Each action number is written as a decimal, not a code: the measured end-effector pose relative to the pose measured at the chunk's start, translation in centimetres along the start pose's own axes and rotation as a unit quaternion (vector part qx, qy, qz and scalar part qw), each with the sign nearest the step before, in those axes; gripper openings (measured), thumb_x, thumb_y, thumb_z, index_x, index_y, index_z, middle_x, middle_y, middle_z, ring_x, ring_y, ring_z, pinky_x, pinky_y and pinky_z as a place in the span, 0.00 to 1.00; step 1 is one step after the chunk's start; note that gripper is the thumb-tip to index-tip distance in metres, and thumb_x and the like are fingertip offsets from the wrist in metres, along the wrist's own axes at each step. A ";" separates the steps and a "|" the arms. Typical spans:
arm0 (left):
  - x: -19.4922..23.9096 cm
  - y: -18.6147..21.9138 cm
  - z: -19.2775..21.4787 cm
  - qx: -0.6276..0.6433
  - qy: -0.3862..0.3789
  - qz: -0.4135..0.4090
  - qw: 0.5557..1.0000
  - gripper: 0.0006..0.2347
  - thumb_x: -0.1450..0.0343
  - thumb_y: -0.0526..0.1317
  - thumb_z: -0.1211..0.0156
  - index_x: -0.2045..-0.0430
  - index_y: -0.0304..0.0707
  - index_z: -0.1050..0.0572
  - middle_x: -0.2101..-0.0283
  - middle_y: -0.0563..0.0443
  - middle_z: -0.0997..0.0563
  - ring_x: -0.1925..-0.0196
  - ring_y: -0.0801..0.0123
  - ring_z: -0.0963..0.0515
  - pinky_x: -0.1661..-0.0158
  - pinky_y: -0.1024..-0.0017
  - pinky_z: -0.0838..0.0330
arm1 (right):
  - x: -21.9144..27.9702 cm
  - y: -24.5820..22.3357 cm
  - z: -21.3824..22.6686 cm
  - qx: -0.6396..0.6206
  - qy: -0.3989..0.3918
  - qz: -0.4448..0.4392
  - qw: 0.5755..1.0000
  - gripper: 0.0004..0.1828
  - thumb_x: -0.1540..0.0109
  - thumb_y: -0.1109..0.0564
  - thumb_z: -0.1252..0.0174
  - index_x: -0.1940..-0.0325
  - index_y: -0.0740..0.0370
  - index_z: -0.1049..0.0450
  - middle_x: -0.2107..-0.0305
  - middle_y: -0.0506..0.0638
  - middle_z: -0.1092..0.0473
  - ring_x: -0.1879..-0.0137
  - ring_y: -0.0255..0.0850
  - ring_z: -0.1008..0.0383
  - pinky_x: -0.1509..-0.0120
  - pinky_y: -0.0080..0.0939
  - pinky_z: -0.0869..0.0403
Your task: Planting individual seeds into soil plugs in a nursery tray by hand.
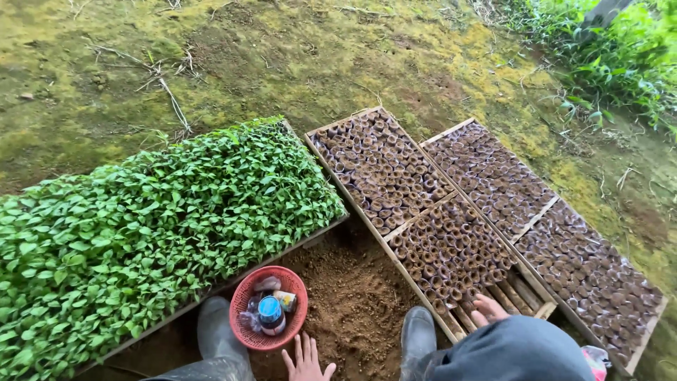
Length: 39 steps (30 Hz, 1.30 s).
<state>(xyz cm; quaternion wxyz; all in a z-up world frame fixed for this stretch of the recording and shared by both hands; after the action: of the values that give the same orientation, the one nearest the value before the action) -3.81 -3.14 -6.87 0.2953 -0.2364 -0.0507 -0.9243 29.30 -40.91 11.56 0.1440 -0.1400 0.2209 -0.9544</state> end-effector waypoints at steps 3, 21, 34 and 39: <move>-0.2 -0.4 3.3 0.080 -0.032 -0.070 0.994 0.37 0.28 0.70 0.63 0.31 0.41 0.45 0.26 0.48 0.48 0.22 0.54 0.60 0.31 0.26 0.68 | -3.2 -9.3 8.2 0.008 -0.057 -0.016 0.998 0.32 0.40 0.51 0.35 0.30 0.44 0.30 0.48 0.44 0.18 0.42 0.36 0.18 0.29 0.40 0.26; -1.3 3.7 17.8 0.202 -0.034 -0.192 0.960 0.17 0.24 0.50 0.58 0.68 0.40 0.22 0.63 0.42 0.18 0.61 0.47 0.19 0.62 0.50 0.29 | -4.5 -30.4 -1.5 0.222 -0.350 0.149 0.898 0.30 0.34 0.46 0.44 0.28 0.47 0.39 0.33 0.48 0.36 0.30 0.41 0.31 0.24 0.45 0.31; -1.4 -2.7 31.5 0.382 0.008 -0.199 0.903 0.14 0.26 0.48 0.47 0.49 0.51 0.22 0.52 0.44 0.16 0.50 0.46 0.17 0.47 0.45 0.26 | 7.9 -20.9 -30.9 0.076 -0.042 -0.082 0.993 0.56 0.36 0.22 0.58 0.21 0.67 0.60 0.27 0.79 0.63 0.20 0.73 0.66 0.23 0.76 0.51; 4.0 -9.9 40.1 0.530 0.055 -0.152 0.833 0.17 0.26 0.46 0.46 0.47 0.38 0.22 0.55 0.31 0.16 0.55 0.44 0.15 0.48 0.49 0.26 | 6.0 -25.0 -29.7 0.113 -0.107 -0.017 0.988 0.47 0.32 0.24 0.65 0.20 0.58 0.52 0.25 0.68 0.55 0.18 0.61 0.60 0.22 0.74 0.53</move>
<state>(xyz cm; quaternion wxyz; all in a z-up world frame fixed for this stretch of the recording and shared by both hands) 4.02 12.25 30.84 0.2333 0.0186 -0.5515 -0.8007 8.60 -10.12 -1.27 0.1657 -0.2280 0.0923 -0.9550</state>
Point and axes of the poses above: each hand's wrist, its own x-axis away from the middle knuckle, its own z-axis out of the back of the hand, y = z × x, the point moved 2 cm from there along -x, towards the middle knuckle
